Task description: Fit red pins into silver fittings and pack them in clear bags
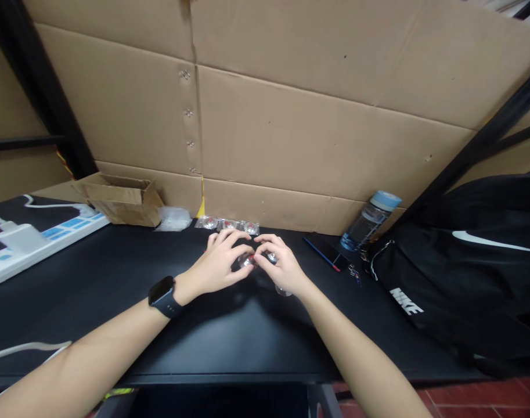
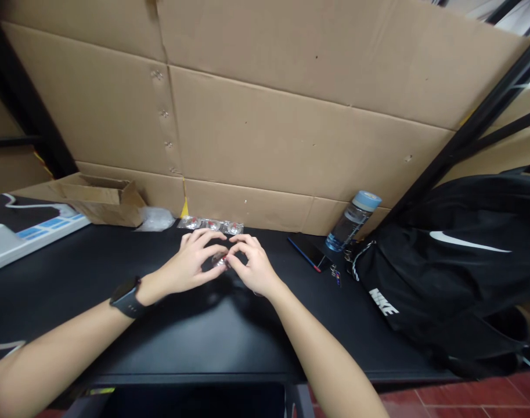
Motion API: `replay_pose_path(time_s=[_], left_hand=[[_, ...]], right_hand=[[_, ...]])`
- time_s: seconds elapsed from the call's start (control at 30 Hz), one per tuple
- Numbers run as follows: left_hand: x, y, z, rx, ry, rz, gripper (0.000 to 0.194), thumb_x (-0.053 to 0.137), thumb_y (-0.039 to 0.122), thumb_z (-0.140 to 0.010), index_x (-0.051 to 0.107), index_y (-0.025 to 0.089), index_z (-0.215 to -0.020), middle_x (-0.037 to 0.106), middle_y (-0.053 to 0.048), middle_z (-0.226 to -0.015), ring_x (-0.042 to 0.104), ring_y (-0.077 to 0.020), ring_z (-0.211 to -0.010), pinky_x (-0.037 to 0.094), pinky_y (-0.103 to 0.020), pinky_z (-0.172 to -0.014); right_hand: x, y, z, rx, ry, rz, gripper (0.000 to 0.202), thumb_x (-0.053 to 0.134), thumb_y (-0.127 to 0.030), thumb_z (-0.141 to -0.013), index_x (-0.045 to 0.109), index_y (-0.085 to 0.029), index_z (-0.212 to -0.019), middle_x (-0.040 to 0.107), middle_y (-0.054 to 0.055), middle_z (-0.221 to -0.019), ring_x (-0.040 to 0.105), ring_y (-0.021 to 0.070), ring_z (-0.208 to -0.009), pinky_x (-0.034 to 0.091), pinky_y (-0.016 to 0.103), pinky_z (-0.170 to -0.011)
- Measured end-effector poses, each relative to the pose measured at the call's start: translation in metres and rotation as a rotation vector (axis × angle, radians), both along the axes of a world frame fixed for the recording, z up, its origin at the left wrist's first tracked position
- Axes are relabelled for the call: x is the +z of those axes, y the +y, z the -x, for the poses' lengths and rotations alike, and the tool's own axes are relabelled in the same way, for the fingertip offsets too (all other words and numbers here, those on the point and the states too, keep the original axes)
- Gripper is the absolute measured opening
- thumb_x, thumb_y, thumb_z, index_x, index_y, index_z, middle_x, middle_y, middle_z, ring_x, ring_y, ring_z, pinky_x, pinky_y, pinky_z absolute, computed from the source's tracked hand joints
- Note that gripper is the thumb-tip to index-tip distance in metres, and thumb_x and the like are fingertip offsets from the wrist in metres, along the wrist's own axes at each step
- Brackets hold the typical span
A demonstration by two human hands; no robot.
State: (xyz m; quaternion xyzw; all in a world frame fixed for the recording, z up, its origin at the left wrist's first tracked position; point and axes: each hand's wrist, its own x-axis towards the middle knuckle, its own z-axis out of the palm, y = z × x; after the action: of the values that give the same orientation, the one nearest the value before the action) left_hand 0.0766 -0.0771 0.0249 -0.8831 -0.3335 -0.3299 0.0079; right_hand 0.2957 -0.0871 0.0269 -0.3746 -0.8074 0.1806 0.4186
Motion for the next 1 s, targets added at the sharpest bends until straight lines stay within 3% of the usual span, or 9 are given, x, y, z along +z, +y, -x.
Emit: replay_pose_path(time_s=[0.17, 0.33, 0.47, 0.6, 0.77, 0.9, 1.0], left_hand=[[-0.01, 0.006, -0.001, -0.013, 0.003, 0.067, 0.02, 0.066, 0.035, -0.089, 0.073, 0.029, -0.106, 0.062, -0.007, -0.127, 0.047, -0.0299, -0.123, 0.036, -0.05, -0.102], [-0.017, 0.007, -0.003, 0.007, -0.024, 0.122, 0.009, 0.068, 0.032, -0.088, 0.075, 0.028, -0.09, 0.062, -0.004, -0.123, 0.047, -0.0293, -0.121, 0.036, -0.047, -0.098], [-0.025, 0.008, -0.005, -0.037, 0.02, 0.113, 0.009, 0.067, 0.031, -0.089, 0.076, 0.028, -0.088, 0.064, -0.005, -0.116, 0.048, -0.028, -0.119, 0.036, -0.042, -0.092], [-0.027, 0.009, -0.005, -0.049, 0.084, 0.099, 0.012, 0.065, 0.032, -0.092, 0.075, 0.027, -0.089, 0.065, -0.004, -0.104, 0.05, -0.0258, -0.113, 0.033, -0.04, -0.087], [-0.021, 0.007, -0.004, -0.071, 0.129, 0.037, 0.014, 0.06, 0.031, -0.096, 0.072, 0.025, -0.091, 0.067, -0.004, -0.098, 0.053, -0.0241, -0.109, 0.03, -0.038, -0.081], [-0.018, 0.004, -0.004, -0.088, 0.185, -0.011, 0.018, 0.052, 0.027, -0.1, 0.068, 0.023, -0.093, 0.068, -0.005, -0.092, 0.055, -0.0227, -0.102, 0.029, -0.038, -0.08], [-0.019, 0.004, -0.003, -0.094, 0.233, -0.01, 0.019, 0.05, 0.027, -0.1, 0.066, 0.023, -0.093, 0.069, -0.005, -0.087, 0.055, -0.0225, -0.098, 0.028, -0.038, -0.079]], right_hand=[[-0.006, 0.005, -0.003, -0.031, -0.087, 0.009, 0.008, 0.065, -0.029, -0.093, 0.07, -0.024, -0.089, 0.062, 0.008, -0.126, 0.055, 0.0251, -0.12, 0.04, 0.049, -0.107], [-0.004, 0.006, -0.004, 0.024, -0.192, 0.033, 0.007, 0.067, -0.026, -0.092, 0.071, -0.024, -0.088, 0.064, 0.006, -0.121, 0.057, 0.024, -0.115, 0.043, 0.045, -0.103], [0.011, 0.002, -0.024, 0.065, -0.407, 0.127, 0.01, 0.07, -0.026, -0.088, 0.07, -0.024, -0.099, 0.068, 0.003, -0.098, 0.063, 0.0193, -0.091, 0.049, 0.032, -0.083], [0.023, -0.004, -0.048, 0.058, -0.687, 0.351, 0.026, 0.082, -0.025, -0.073, 0.073, -0.026, -0.097, 0.069, -0.002, -0.083, 0.062, 0.0154, -0.071, 0.043, 0.024, -0.064], [0.025, -0.01, -0.046, -0.122, -0.87, 0.361, 0.012, 0.073, -0.014, -0.074, 0.076, -0.026, -0.075, 0.071, 0.001, -0.076, 0.065, 0.0178, -0.07, 0.036, 0.025, -0.058], [0.025, -0.011, -0.039, -0.251, -0.94, 0.317, 0.018, 0.072, -0.013, -0.074, 0.079, -0.028, -0.077, 0.074, 0.006, -0.082, 0.068, 0.0215, -0.073, 0.036, 0.026, -0.057], [0.026, -0.01, -0.039, -0.268, -0.959, 0.326, 0.014, 0.074, -0.017, -0.076, 0.081, -0.029, -0.08, 0.075, 0.006, -0.085, 0.07, 0.0219, -0.077, 0.038, 0.026, -0.059]])
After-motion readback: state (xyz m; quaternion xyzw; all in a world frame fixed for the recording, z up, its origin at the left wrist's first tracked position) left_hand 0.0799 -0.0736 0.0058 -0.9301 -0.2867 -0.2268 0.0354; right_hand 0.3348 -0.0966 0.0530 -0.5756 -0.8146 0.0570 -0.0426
